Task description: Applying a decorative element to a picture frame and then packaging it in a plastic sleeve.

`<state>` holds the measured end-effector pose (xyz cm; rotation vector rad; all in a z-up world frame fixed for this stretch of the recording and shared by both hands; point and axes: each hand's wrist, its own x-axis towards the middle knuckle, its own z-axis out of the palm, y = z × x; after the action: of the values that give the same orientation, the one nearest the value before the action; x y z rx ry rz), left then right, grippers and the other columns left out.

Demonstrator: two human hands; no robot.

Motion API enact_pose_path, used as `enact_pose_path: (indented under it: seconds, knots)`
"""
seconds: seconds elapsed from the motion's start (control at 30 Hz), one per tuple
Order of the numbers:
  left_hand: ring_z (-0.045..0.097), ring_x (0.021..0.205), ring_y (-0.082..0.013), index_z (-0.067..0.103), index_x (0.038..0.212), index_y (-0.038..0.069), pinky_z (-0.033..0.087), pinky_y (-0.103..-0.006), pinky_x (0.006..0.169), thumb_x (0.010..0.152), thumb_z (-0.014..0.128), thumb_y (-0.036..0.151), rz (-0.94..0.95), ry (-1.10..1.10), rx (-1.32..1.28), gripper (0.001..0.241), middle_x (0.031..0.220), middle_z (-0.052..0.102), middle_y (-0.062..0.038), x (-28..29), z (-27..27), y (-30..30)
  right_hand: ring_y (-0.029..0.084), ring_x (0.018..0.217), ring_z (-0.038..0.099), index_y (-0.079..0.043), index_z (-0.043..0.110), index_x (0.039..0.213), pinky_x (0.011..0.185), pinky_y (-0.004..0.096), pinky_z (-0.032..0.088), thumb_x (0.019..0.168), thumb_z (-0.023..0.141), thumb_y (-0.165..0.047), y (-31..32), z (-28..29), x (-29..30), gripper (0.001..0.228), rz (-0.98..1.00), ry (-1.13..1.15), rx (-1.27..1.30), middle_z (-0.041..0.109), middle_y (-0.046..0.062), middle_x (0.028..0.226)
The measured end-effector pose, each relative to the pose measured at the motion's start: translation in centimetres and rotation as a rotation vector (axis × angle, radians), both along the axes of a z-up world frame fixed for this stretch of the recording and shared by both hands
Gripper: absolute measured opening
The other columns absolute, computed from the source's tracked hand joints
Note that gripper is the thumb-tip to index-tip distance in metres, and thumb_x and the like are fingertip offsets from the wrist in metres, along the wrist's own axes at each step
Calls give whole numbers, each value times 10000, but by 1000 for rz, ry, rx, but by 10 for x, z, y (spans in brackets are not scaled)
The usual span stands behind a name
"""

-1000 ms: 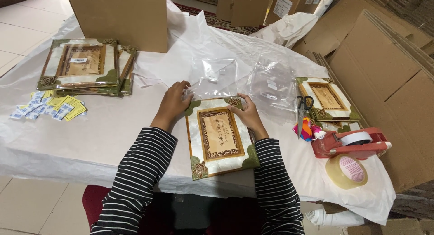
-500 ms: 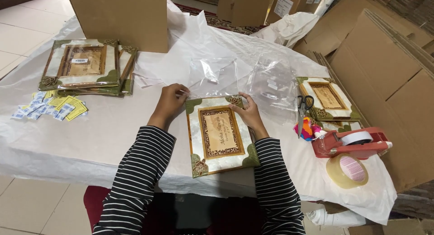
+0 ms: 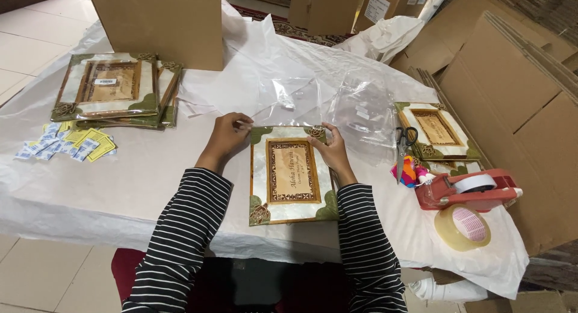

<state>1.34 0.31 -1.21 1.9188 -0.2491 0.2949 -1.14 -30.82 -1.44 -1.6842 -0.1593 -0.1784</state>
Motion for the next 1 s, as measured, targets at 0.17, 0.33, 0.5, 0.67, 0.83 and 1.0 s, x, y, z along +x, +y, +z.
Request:
enact_pose_path:
  seconds: [0.17, 0.33, 0.5, 0.67, 0.83, 1.0]
  knots:
    - [714, 981, -334, 748, 1146, 61, 600, -415, 836, 889, 645, 79, -61, 151, -113, 278, 1061, 736, -220, -10, 8, -1, 190, 1061, 669, -3, 389, 1489, 991, 352, 556, 865, 853, -185, 4, 6, -4, 798, 15, -4, 3, 720, 222, 1174]
    - [691, 955, -264, 733, 1187, 21, 609, -346, 835, 890, 656, 114, -92, 331, -324, 321, 1090, 702, -240, 1, -1, 0, 194, 1070, 663, 13, 382, 1485, 1006, 356, 544, 870, 848, -172, 6, 5, -4, 793, 10, -14, 16, 719, 217, 1171]
    - [690, 861, -238, 718, 1236, 21, 601, -347, 771, 862, 697, 142, -154, 305, -286, 393, 1036, 685, -222, 12, -12, 2, 164, 1024, 675, -6, 408, 1469, 974, 316, 561, 852, 861, -154, 3, 1, 0, 780, 5, -27, 44, 727, 185, 1157]
    - [676, 902, -260, 701, 1253, 4, 584, -349, 796, 869, 697, 129, -174, 281, -289, 403, 1049, 671, -223, 6, -6, 2, 170, 1029, 679, -1, 408, 1470, 973, 319, 568, 848, 860, -147, 8, 4, -4, 782, 3, -24, 48, 725, 204, 1163]
    - [677, 867, -241, 724, 1219, 25, 584, -323, 754, 860, 727, 88, -176, 273, -300, 365, 986, 685, -183, 12, -11, 3, 154, 1023, 675, -7, 407, 1472, 969, 302, 565, 854, 853, -138, 8, 2, -3, 774, 7, -25, 56, 728, 185, 1160]
    - [651, 811, -192, 743, 1152, 22, 581, -290, 694, 844, 730, 42, -180, 292, -402, 309, 914, 666, -145, -5, 7, -2, 152, 1015, 684, -25, 416, 1467, 959, 297, 574, 848, 868, -158, 4, -6, 5, 777, 13, -23, 61, 732, 176, 1157]
